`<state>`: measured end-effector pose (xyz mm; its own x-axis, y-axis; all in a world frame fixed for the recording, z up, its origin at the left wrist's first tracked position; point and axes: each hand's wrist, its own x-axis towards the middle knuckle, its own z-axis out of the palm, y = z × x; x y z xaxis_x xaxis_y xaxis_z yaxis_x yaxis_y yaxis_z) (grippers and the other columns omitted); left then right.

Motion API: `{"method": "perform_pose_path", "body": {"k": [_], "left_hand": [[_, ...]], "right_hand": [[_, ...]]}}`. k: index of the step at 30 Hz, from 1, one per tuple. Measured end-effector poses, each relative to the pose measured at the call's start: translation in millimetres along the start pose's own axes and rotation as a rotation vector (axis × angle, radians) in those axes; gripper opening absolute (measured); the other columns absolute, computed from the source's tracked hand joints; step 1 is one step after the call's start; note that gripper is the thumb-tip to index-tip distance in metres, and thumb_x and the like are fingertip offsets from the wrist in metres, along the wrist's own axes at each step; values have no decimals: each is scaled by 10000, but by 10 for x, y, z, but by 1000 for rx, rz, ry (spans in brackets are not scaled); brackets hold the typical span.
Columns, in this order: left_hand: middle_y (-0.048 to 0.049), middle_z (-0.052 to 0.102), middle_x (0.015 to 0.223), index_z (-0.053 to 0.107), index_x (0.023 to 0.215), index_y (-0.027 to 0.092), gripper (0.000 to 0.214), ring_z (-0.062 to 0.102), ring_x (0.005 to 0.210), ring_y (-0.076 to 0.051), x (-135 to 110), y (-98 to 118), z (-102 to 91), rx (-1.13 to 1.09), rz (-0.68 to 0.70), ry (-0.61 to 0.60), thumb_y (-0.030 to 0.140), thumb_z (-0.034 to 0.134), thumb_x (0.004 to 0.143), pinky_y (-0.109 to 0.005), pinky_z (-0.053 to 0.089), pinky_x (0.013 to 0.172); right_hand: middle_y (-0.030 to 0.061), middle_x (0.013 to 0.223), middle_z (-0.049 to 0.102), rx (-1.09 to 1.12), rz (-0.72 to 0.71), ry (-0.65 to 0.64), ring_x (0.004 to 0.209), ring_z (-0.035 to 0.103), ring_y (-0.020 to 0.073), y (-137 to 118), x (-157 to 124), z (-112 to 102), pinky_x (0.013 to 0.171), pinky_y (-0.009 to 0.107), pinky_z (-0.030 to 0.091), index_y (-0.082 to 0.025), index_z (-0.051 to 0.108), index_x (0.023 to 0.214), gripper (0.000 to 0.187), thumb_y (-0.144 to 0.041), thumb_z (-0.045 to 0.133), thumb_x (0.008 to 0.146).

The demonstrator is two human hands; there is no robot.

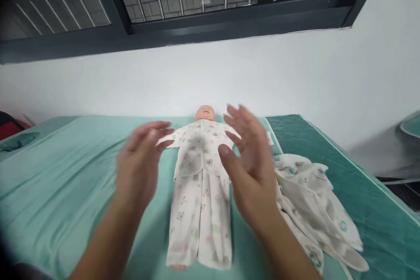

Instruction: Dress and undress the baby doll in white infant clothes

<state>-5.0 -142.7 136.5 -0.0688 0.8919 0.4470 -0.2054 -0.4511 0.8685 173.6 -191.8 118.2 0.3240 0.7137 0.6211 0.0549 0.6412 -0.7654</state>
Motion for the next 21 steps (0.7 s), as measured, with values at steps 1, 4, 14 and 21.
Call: {"method": "perform_pose_path", "body": {"k": [1, 4, 14, 21], "left_hand": [[-31, 710, 1077, 721, 976, 235, 196, 651, 990, -163, 100, -255, -3, 121, -53, 8, 378, 641, 868, -262, 530, 828], [-32, 718, 1088, 716, 1020, 235, 240, 645, 1008, -175, 409, -902, -16, 375, -117, 15, 389, 581, 895, -302, 503, 918], [-43, 622, 1308, 695, 1146, 248, 301, 538, 1264, -197, 1083, -1558, 180, 638, -55, -281, 291, 484, 935, -373, 384, 1135], [-22, 576, 1370, 664, 1233, 301, 355, 492, 1313, -175, 1040, -1584, 127, 694, -53, -325, 325, 415, 981, -367, 377, 1152]], "right_hand": [[43, 1484, 456, 0, 42, 17, 1338, 468, 256, 254, 62, 61, 1084, 502, 429, -340, 504, 1341, 454, -301, 619, 904], [64, 1407, 528, -98, 206, 52, 1289, 511, 250, 982, 304, 223, 1040, 476, 460, -296, 546, 1273, 376, -336, 598, 902], [52, 1300, 619, -460, 380, -191, 1210, 552, 256, 1727, 801, 433, 1037, 460, 416, -252, 592, 1235, 361, -375, 504, 908], [31, 1266, 628, -508, 315, -242, 1199, 551, 234, 1715, 761, 432, 1041, 430, 406, -260, 598, 1195, 298, -343, 466, 941]]}}
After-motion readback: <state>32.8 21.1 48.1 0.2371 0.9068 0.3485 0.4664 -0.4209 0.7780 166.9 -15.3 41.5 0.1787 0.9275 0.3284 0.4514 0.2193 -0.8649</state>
